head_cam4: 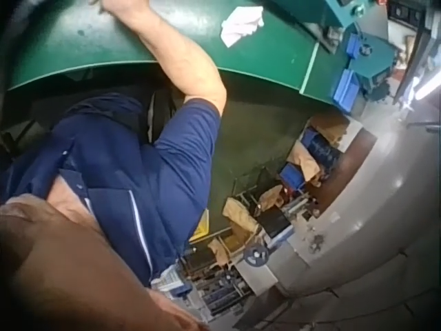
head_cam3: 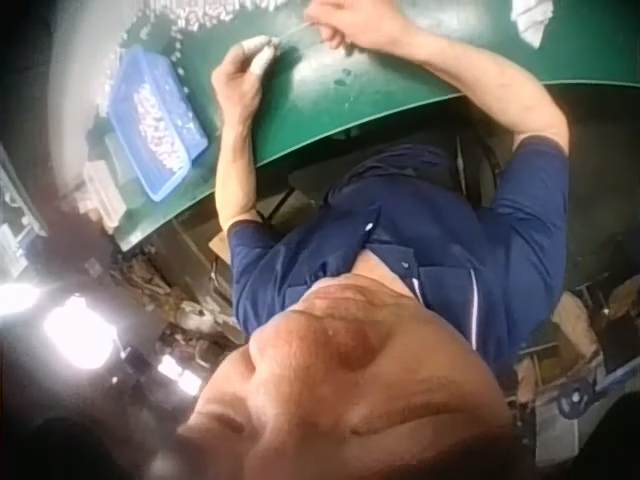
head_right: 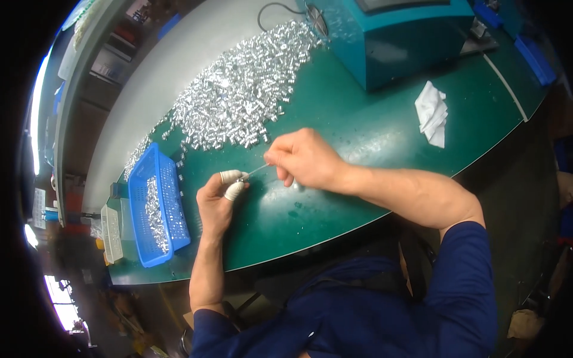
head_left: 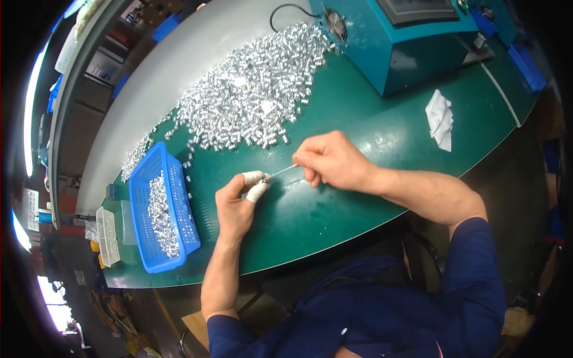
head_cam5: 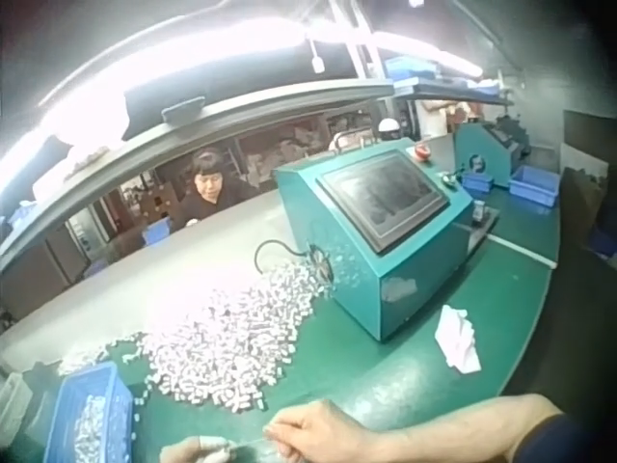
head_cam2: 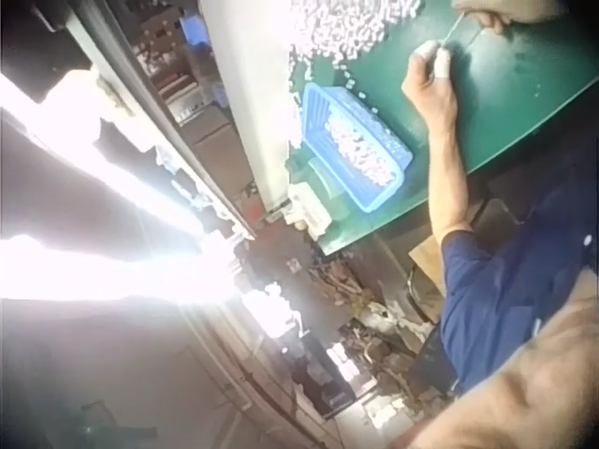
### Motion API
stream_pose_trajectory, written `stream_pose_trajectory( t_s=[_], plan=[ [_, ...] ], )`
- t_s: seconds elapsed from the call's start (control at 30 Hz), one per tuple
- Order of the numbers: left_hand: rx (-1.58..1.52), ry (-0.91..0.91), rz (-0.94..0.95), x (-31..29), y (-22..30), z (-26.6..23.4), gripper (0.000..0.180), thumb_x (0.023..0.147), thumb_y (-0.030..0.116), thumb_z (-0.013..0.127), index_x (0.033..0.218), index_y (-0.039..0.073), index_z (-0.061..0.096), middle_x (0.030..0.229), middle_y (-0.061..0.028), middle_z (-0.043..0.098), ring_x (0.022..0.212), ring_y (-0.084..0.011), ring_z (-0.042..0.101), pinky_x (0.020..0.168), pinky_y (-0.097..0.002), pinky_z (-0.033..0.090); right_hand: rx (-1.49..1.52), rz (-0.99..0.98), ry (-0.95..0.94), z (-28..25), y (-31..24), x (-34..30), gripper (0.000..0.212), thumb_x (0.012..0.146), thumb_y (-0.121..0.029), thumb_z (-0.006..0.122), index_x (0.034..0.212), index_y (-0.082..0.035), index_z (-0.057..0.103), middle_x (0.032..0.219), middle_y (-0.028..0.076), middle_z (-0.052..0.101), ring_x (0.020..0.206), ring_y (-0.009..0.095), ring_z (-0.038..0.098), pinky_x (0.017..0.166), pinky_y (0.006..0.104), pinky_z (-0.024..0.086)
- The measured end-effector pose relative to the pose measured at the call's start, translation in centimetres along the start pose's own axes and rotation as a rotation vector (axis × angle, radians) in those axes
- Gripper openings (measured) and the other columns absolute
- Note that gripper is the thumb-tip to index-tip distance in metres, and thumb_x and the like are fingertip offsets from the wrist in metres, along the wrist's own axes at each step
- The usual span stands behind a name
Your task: Threading small white plastic parts onto a thin wire at a production workstation.
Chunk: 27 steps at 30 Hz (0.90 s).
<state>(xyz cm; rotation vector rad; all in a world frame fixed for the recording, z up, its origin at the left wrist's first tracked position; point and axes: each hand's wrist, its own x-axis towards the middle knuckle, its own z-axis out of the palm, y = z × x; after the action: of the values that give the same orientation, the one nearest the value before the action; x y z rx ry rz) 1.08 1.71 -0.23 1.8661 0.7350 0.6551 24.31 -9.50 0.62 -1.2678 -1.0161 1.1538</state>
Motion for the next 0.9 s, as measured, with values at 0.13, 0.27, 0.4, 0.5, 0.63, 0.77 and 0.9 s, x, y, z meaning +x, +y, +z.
stream_pose_trajectory(
  t_s=[0.13,0.27,0.4,0.5,0.63,0.77,0.9],
  plan=[
    [-0.239,0.067,-0.051,0.5,0.4,-0.1,0.019,0.093,0.001,0.068,0.111,-0.004,0.067,0.098,-0.0136,0.074,0.086,-0.0189,0.071,0.079,-0.0298,0.057,-0.239,-0.223,-0.029,0.1,-0.5,-0.6,0.021,0.097,-0.018,0.067,0.089,0.001,0.071,0.070,0.007,0.069,0.059,0.012,0.065,0.055,0.0270,0.051],
    [-0.256,0.048,-0.074,0.1,1.0,-0.3,0.019,0.095,0.002,0.067,0.112,-0.003,0.065,0.097,-0.0140,0.074,0.082,-0.0178,0.070,0.076,-0.0286,0.056,-0.438,-0.581,0.093,0.5,-0.2,-0.3,0.013,0.090,-0.013,0.073,0.095,-0.001,0.072,0.077,0.009,0.069,0.066,0.017,0.067,0.058,0.0304,0.051],
    [-0.283,0.029,-0.113,0.2,1.0,-0.5,0.016,0.095,0.001,0.064,0.111,-0.003,0.065,0.096,-0.0138,0.074,0.081,-0.0171,0.070,0.076,-0.0276,0.055,-0.602,-0.823,0.149,-0.2,-0.1,0.0,0.014,0.086,-0.011,0.077,0.096,-0.003,0.072,0.081,0.011,0.068,0.069,0.025,0.066,0.057,0.0340,0.050],
    [-0.300,-0.004,-0.094,0.0,0.8,-0.3,0.016,0.095,0.000,0.063,0.111,-0.002,0.065,0.097,-0.0139,0.074,0.082,-0.0176,0.070,0.076,-0.0283,0.056,-0.632,-0.855,0.116,-0.3,0.4,0.3,0.014,0.086,-0.009,0.077,0.097,-0.002,0.071,0.080,0.012,0.067,0.068,0.027,0.066,0.057,0.0352,0.050],
    [-0.293,-0.017,-0.131,0.1,1.2,-0.6,0.015,0.096,0.002,0.063,0.111,-0.001,0.065,0.097,-0.0141,0.074,0.081,-0.0178,0.070,0.075,-0.0287,0.057,-0.638,-0.749,0.123,0.4,-0.3,-0.1,0.012,0.086,-0.014,0.077,0.093,-0.005,0.072,0.080,0.010,0.068,0.068,0.028,0.067,0.058,0.0362,0.051],
    [-0.353,-0.041,-0.201,0.3,1.6,-0.8,0.016,0.097,0.006,0.063,0.111,-0.001,0.065,0.097,-0.0143,0.074,0.080,-0.0178,0.071,0.073,-0.0286,0.057,-0.668,-0.774,0.168,0.1,-0.9,-0.2,0.015,0.085,-0.015,0.078,0.095,-0.005,0.073,0.080,0.010,0.067,0.067,0.026,0.066,0.057,0.0346,0.051],
    [-0.401,-0.084,-0.224,0.4,0.7,-0.6,0.018,0.098,0.010,0.064,0.114,0.001,0.065,0.098,-0.0139,0.074,0.080,-0.0171,0.071,0.069,-0.0292,0.058,-0.686,-0.832,0.119,-0.1,-0.9,0.0,0.014,0.085,-0.013,0.078,0.095,-0.005,0.073,0.079,0.010,0.066,0.066,0.025,0.065,0.056,0.0341,0.050]
  ],
)
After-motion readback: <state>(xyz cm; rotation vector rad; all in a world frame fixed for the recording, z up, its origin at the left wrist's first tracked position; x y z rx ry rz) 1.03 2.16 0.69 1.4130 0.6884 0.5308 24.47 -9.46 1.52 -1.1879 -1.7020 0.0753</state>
